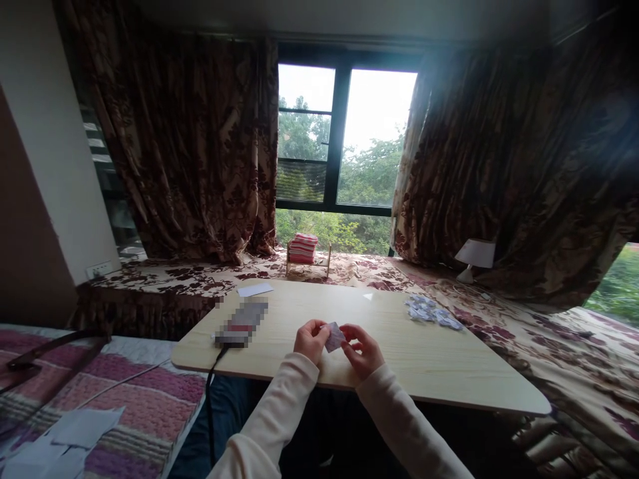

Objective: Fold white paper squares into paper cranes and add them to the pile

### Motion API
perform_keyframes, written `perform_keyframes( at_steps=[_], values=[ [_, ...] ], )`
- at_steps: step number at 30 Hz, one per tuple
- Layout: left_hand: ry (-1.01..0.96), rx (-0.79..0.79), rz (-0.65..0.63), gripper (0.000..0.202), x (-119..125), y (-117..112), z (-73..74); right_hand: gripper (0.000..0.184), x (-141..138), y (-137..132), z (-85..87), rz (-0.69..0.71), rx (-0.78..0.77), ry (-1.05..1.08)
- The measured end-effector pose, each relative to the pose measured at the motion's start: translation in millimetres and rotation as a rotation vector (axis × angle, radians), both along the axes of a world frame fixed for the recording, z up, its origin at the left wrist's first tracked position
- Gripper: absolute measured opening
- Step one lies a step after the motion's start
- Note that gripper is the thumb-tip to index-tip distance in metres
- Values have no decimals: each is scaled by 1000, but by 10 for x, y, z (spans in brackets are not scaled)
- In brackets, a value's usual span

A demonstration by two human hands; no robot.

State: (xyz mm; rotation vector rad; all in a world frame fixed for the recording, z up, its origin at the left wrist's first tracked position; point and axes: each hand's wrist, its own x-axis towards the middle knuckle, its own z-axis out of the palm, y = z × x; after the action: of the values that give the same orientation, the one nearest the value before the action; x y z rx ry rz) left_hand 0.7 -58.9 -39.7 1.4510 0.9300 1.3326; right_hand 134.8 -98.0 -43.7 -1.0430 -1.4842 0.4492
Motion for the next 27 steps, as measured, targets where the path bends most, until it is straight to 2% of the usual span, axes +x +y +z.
perform_keyframes(
  at_steps=[12, 27],
  values=[
    [7, -41, -10, 24, 28, 15, -55, 20, 49, 59, -90, -16, -23, -65],
    [3, -53, -28, 23, 47, -29, 13, 19, 66, 88, -131, -40, 11, -125]
  ],
)
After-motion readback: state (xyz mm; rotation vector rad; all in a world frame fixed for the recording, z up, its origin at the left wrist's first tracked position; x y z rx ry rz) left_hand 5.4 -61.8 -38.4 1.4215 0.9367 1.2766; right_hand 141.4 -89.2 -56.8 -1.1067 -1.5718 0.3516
